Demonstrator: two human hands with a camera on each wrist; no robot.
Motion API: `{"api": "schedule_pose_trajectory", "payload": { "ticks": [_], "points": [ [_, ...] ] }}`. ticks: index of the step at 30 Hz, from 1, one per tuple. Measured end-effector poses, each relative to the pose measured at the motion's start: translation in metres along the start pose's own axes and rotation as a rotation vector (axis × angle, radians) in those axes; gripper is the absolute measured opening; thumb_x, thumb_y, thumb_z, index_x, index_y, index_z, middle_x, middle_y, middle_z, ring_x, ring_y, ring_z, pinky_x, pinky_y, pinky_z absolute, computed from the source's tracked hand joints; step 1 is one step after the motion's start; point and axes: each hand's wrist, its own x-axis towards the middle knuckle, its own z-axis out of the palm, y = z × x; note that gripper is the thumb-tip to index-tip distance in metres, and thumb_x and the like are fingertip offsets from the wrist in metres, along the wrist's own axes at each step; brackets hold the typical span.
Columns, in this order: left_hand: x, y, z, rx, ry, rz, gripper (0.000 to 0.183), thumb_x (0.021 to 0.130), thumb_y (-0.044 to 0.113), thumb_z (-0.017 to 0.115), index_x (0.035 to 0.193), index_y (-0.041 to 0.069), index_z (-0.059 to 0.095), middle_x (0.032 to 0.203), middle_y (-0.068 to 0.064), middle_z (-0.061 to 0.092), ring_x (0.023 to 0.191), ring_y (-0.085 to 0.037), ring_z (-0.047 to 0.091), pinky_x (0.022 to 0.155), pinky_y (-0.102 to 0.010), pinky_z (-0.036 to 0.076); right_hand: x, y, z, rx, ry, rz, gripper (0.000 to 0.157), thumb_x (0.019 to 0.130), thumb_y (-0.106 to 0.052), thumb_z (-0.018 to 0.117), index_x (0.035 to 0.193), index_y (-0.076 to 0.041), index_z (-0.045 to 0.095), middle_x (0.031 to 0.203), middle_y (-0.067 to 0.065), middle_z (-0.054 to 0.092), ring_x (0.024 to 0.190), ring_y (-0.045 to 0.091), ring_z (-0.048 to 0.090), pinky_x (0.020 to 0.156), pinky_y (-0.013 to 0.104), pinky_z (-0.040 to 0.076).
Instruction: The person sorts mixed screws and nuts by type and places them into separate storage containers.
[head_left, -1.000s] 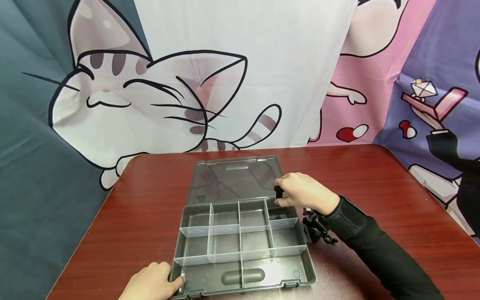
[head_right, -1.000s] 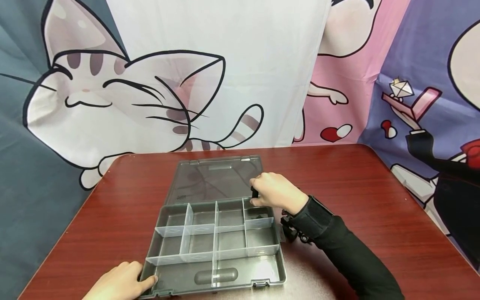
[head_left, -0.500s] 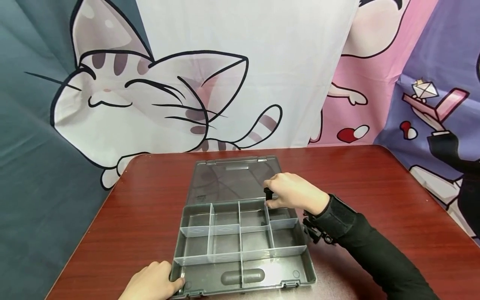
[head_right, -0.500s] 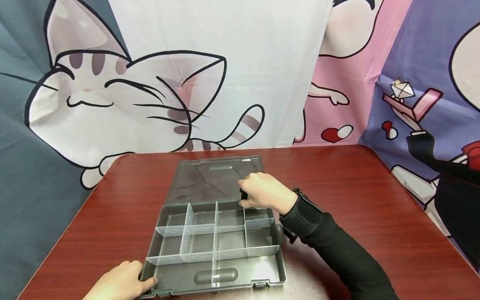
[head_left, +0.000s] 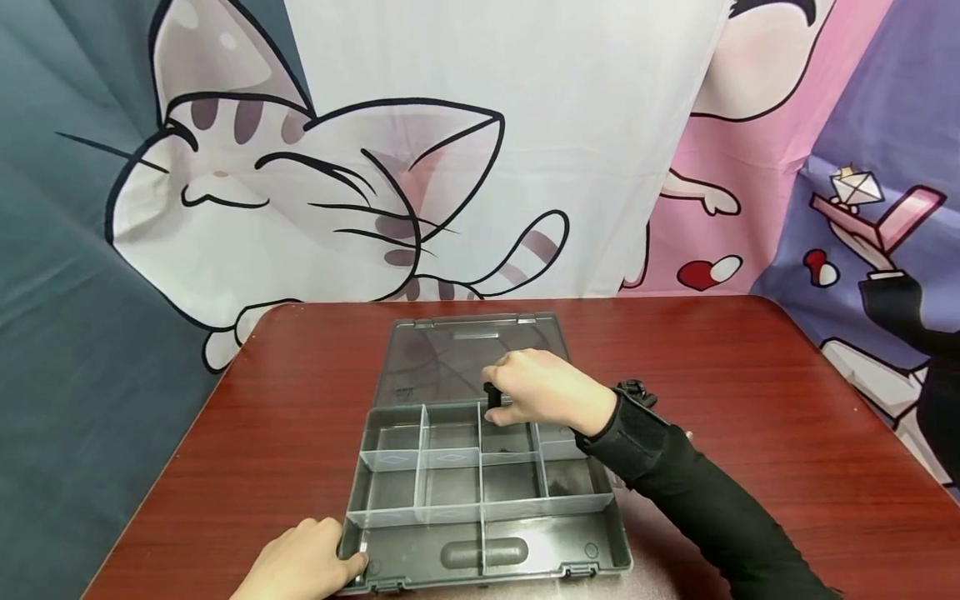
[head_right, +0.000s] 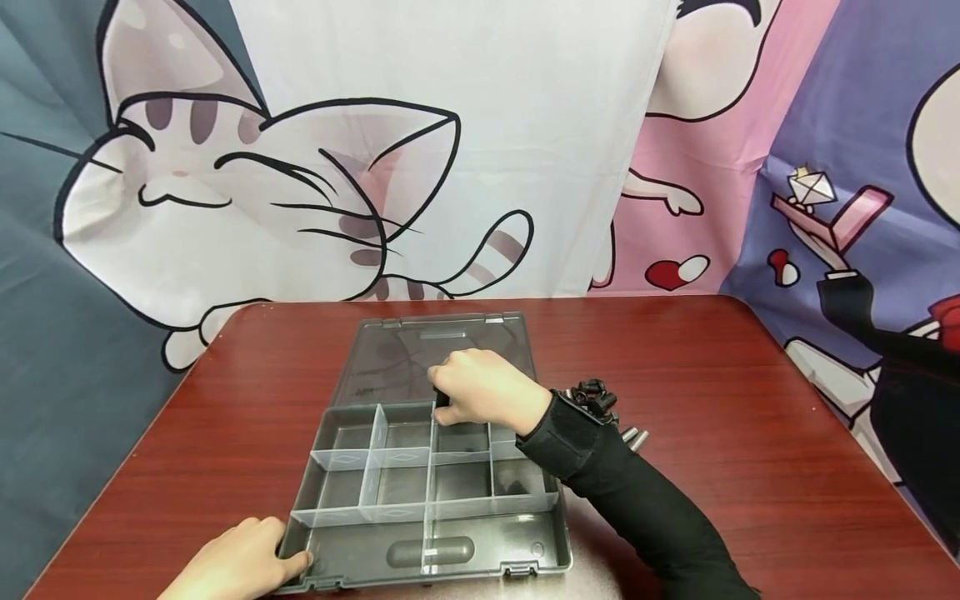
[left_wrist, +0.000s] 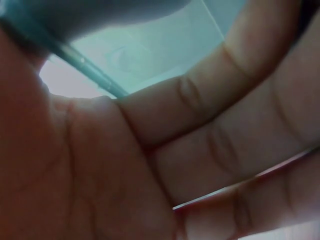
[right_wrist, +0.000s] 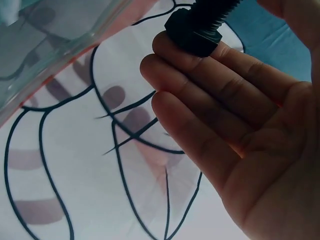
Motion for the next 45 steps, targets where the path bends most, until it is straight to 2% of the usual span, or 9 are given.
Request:
{"api": "schedule_pose_trajectory", "payload": {
  "ticks": [10, 18, 27, 39, 42, 45],
  "points": [
    [-0.002, 0.001, -0.001, 0.022, 0.075, 0.032, 0.037, 0.072, 0.037, 0.070, 0.058, 0.010, 0.049, 0.056, -0.001, 0.046, 0.050, -0.018, 0.046, 0.048, -0.041, 0.038, 0.019, -0.012, 0.004, 0.028, -0.025, -0.036, 0.023, 0.074, -0.034, 0.069, 0.077, -0.015, 0.057, 0.066, -0.010, 0.051, 0.058, 0.008, 0.050, 0.055, 0.028, 0.043],
    [-0.002, 0.000, -0.001, 0.028, 0.073, 0.033, 0.037, 0.071, 0.038, 0.070, 0.059, 0.010, 0.050, 0.057, -0.002, 0.047, 0.052, -0.019, 0.047, 0.049, -0.042, 0.038, 0.027, -0.017, 0.008, 0.028, -0.056, -0.043, 0.023, 0.075, -0.035, 0.070, 0.080, -0.015, 0.060, 0.069, -0.008, 0.056, 0.061, 0.009, 0.054, 0.059, 0.029, 0.045],
    [-0.003, 0.001, -0.001, 0.010, 0.057, 0.020, 0.037, 0.072, 0.037, 0.070, 0.059, 0.010, 0.049, 0.057, -0.002, 0.046, 0.051, -0.018, 0.045, 0.049, -0.041, 0.037, 0.035, -0.021, 0.019, 0.056, -0.071, -0.058, 0.022, 0.074, -0.034, 0.071, 0.075, -0.016, 0.058, 0.063, -0.010, 0.051, 0.056, 0.009, 0.053, 0.057, 0.028, 0.045],
    [-0.004, 0.001, -0.001, 0.017, 0.080, 0.028, 0.037, 0.071, 0.037, 0.071, 0.058, 0.010, 0.049, 0.056, -0.002, 0.046, 0.051, -0.018, 0.045, 0.049, -0.041, 0.037, 0.040, -0.023, 0.023, 0.052, -0.076, -0.051, 0.023, 0.072, -0.035, 0.071, 0.073, -0.017, 0.057, 0.061, -0.011, 0.049, 0.055, 0.009, 0.052, 0.057, 0.029, 0.045],
    [-0.005, 0.000, 0.000, 0.019, 0.095, 0.034, 0.037, 0.070, 0.036, 0.071, 0.056, 0.011, 0.048, 0.055, -0.002, 0.045, 0.050, -0.018, 0.044, 0.048, -0.040, 0.037, 0.041, -0.023, 0.024, 0.046, -0.081, -0.046, 0.025, 0.072, -0.037, 0.072, 0.076, -0.016, 0.059, 0.062, -0.010, 0.051, 0.056, 0.010, 0.053, 0.058, 0.029, 0.046],
    [-0.006, 0.000, -0.001, 0.022, 0.107, 0.036, 0.038, 0.070, 0.036, 0.071, 0.055, 0.011, 0.047, 0.055, -0.001, 0.045, 0.050, -0.018, 0.044, 0.048, -0.040, 0.037, 0.041, -0.022, 0.024, 0.012, -0.101, -0.032, 0.039, 0.072, -0.045, 0.071, 0.094, -0.013, 0.065, 0.078, -0.004, 0.060, 0.073, 0.013, 0.059, 0.067, 0.030, 0.047]
  ]
}}
